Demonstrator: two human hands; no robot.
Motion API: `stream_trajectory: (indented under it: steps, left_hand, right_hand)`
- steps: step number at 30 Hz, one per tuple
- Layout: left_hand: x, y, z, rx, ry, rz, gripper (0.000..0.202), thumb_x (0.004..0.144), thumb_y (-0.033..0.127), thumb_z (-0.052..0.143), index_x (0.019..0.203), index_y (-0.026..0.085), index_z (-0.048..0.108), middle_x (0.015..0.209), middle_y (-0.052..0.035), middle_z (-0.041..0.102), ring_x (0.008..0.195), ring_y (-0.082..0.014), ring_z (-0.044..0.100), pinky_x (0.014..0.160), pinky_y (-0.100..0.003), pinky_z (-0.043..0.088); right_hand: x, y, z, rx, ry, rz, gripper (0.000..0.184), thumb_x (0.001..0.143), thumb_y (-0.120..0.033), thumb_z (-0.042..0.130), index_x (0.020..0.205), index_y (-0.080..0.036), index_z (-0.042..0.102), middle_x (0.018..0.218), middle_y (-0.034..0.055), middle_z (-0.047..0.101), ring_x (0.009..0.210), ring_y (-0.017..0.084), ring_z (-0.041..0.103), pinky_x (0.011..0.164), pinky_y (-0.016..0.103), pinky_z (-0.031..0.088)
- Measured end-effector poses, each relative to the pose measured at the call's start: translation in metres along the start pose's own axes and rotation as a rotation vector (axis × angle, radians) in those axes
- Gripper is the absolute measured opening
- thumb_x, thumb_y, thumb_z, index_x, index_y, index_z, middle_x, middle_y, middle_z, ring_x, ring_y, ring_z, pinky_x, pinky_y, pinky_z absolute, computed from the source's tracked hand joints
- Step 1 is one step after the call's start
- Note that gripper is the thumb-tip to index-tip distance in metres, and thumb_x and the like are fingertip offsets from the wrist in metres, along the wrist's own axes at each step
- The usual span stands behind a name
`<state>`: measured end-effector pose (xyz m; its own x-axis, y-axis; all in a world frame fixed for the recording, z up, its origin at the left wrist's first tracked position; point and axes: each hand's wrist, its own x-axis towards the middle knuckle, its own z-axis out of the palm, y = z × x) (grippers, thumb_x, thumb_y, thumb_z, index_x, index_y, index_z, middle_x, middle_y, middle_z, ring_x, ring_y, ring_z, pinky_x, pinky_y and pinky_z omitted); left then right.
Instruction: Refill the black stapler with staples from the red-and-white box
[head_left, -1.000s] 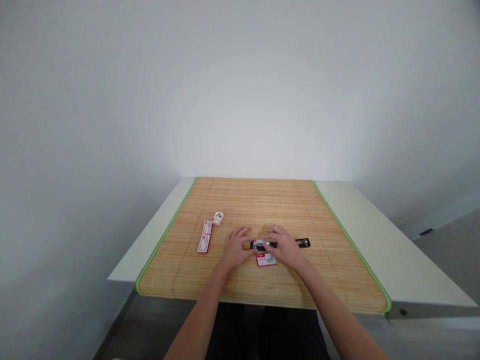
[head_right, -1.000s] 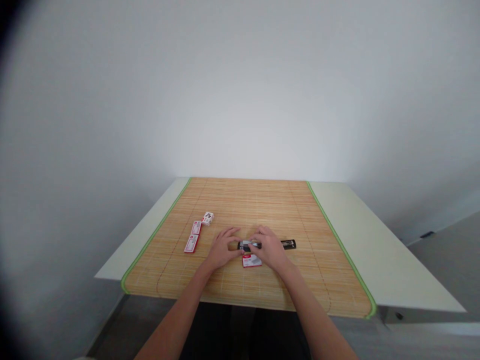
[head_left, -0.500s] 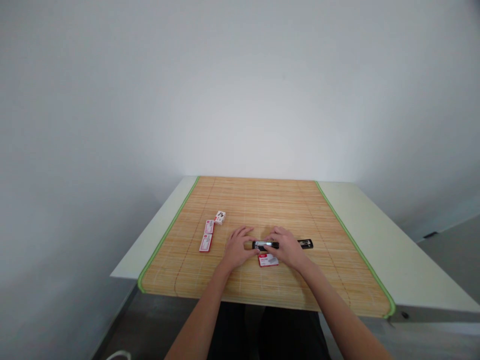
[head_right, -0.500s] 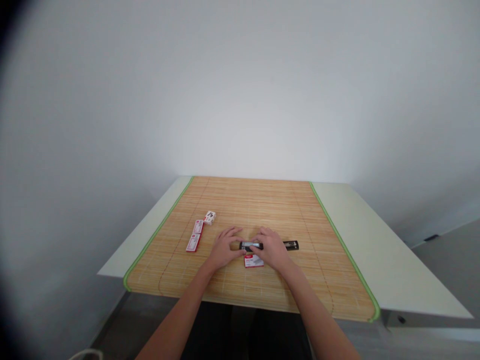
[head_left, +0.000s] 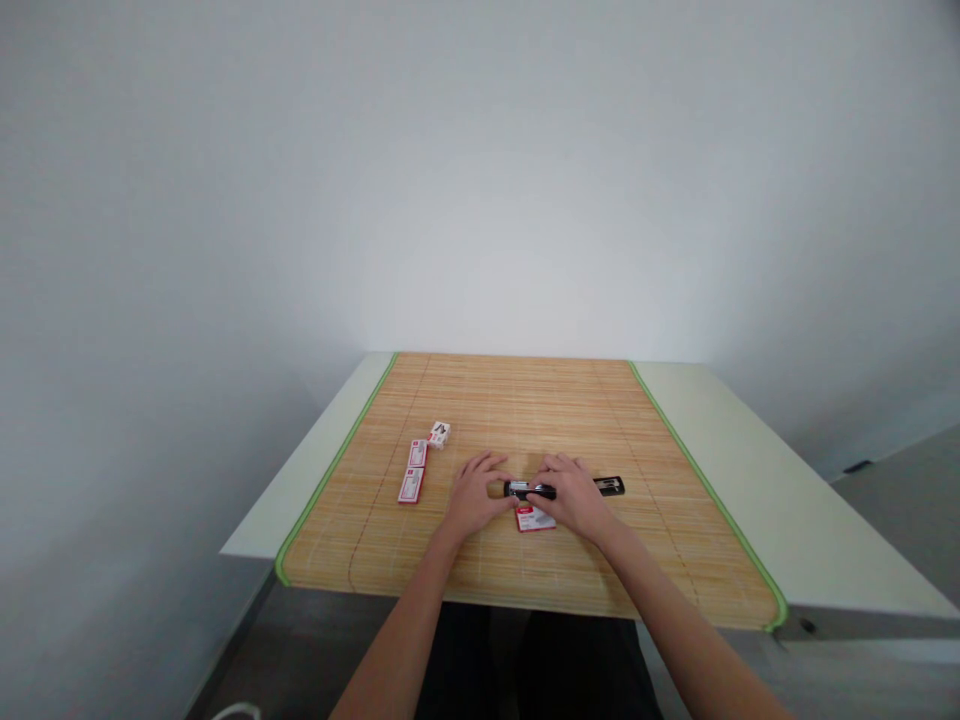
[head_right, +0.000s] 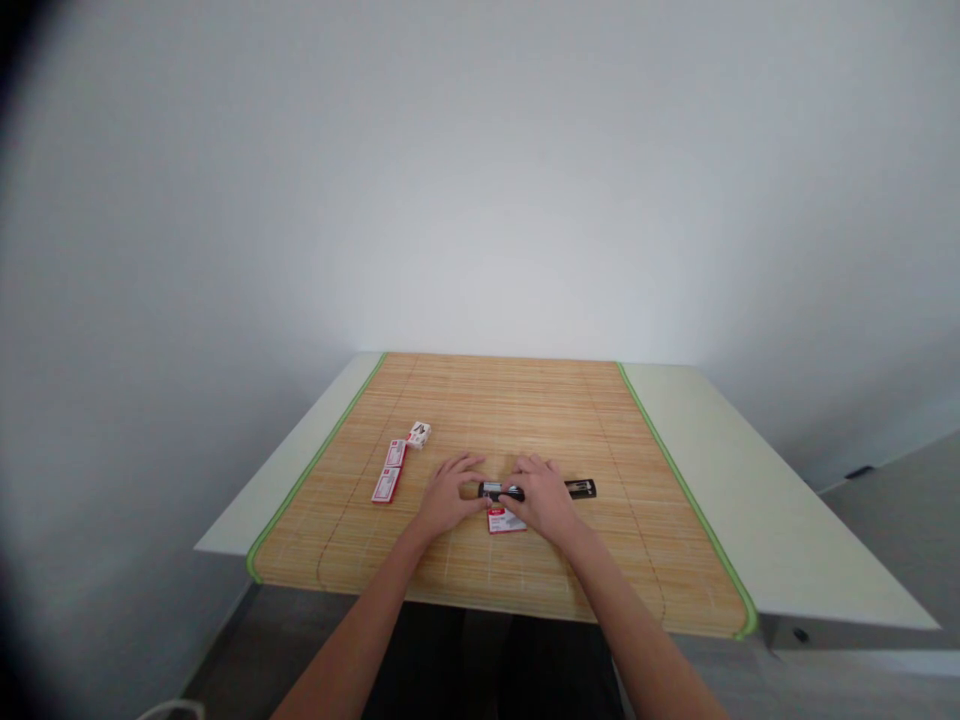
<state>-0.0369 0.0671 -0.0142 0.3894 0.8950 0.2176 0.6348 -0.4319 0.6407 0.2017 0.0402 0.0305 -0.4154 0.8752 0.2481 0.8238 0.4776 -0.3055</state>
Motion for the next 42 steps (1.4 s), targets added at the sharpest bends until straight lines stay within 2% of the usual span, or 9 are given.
stream_trajectory:
  steps: [5, 11, 16, 19, 22, 28, 35, 39, 42]
  left_hand:
    - [0.0, 0.0, 0.0, 0.008, 0.0, -0.004, 0.034, 0.076, 0.044, 0.085, 0.109, 0.036, 0.077, 0.149, 0.0038, 0.059, 0.147, -0.0265, 0.038, 0.123, -0.048, 0.025]
    - [-0.001, 0.004, -0.002, -0.003, 0.01, -0.007, 0.034, 0.076, 0.045, 0.086, 0.108, 0.034, 0.078, 0.147, 0.0017, 0.06, 0.147, -0.0279, 0.038, 0.123, -0.049, 0.025]
    - [-0.001, 0.004, 0.0, -0.01, 0.008, 0.003, 0.034, 0.076, 0.045, 0.085, 0.107, 0.034, 0.078, 0.147, 0.0022, 0.06, 0.146, -0.0268, 0.04, 0.123, -0.048, 0.025]
    - [-0.001, 0.003, 0.001, -0.006, 0.018, 0.013, 0.033, 0.077, 0.045, 0.085, 0.108, 0.035, 0.077, 0.147, 0.0035, 0.06, 0.146, -0.0254, 0.04, 0.124, -0.047, 0.023]
    - [-0.001, 0.003, 0.002, 0.002, 0.015, 0.01, 0.034, 0.077, 0.046, 0.085, 0.108, 0.036, 0.077, 0.147, 0.0037, 0.06, 0.146, -0.025, 0.04, 0.125, -0.048, 0.021]
    - [-0.001, 0.005, 0.001, 0.031, 0.003, -0.007, 0.034, 0.078, 0.048, 0.083, 0.109, 0.035, 0.077, 0.147, 0.0021, 0.06, 0.147, -0.026, 0.039, 0.125, -0.049, 0.019]
    - [-0.003, 0.008, -0.001, 0.075, -0.016, -0.018, 0.034, 0.082, 0.051, 0.079, 0.114, 0.041, 0.074, 0.149, 0.0052, 0.058, 0.149, -0.0256, 0.036, 0.127, -0.053, 0.007]
    - [-0.003, 0.009, -0.002, 0.071, -0.03, -0.014, 0.036, 0.083, 0.052, 0.078, 0.117, 0.042, 0.073, 0.148, 0.0057, 0.059, 0.149, -0.0252, 0.037, 0.128, -0.053, 0.005]
    - [-0.003, 0.01, -0.002, 0.06, -0.022, -0.017, 0.034, 0.083, 0.051, 0.078, 0.115, 0.04, 0.074, 0.148, 0.0037, 0.06, 0.148, -0.0264, 0.037, 0.128, -0.054, 0.005]
  right_hand:
    - [-0.004, 0.008, -0.017, 0.033, 0.022, 0.025, 0.019, 0.087, -0.043, 0.079, 0.103, -0.034, 0.079, 0.108, 0.0046, 0.069, 0.104, 0.026, 0.058, 0.09, 0.04, 0.037]
    - [-0.05, 0.072, -0.061, 0.285, 0.085, 0.164, 0.049, 0.083, -0.051, 0.078, 0.128, -0.032, 0.07, 0.133, 0.0079, 0.067, 0.124, 0.032, 0.058, 0.108, 0.05, 0.041]
    - [-0.085, 0.102, -0.051, 0.701, 0.077, 0.408, 0.057, 0.079, -0.06, 0.079, 0.125, -0.027, 0.072, 0.127, 0.0102, 0.073, 0.118, 0.033, 0.066, 0.104, 0.05, 0.05]
    - [-0.081, 0.097, -0.039, 0.886, 0.159, 0.452, 0.062, 0.076, -0.064, 0.08, 0.121, -0.022, 0.073, 0.119, 0.0117, 0.076, 0.112, 0.031, 0.069, 0.1, 0.048, 0.054]
    - [-0.064, 0.084, -0.038, 0.959, 0.223, 0.405, 0.065, 0.076, -0.061, 0.082, 0.129, -0.025, 0.069, 0.119, 0.0105, 0.075, 0.112, 0.028, 0.069, 0.101, 0.046, 0.054]
    - [-0.019, 0.041, -0.043, 0.715, 0.235, 0.207, 0.043, 0.083, -0.052, 0.079, 0.115, -0.025, 0.074, 0.108, 0.0074, 0.076, 0.097, 0.025, 0.07, 0.094, 0.044, 0.055]
    - [0.026, -0.006, -0.016, 0.44, 0.039, -0.097, 0.027, 0.085, -0.034, 0.08, 0.111, -0.026, 0.077, 0.102, 0.0062, 0.075, 0.098, 0.024, 0.066, 0.09, 0.039, 0.051]
    - [0.034, -0.014, -0.005, 0.422, -0.076, -0.109, 0.033, 0.081, -0.025, 0.082, 0.114, -0.026, 0.077, 0.107, 0.0061, 0.076, 0.101, 0.025, 0.066, 0.093, 0.038, 0.051]
    - [0.024, -0.009, -0.009, 0.495, -0.121, -0.079, 0.038, 0.085, -0.029, 0.077, 0.123, -0.028, 0.075, 0.116, 0.0064, 0.076, 0.107, 0.026, 0.067, 0.098, 0.04, 0.051]
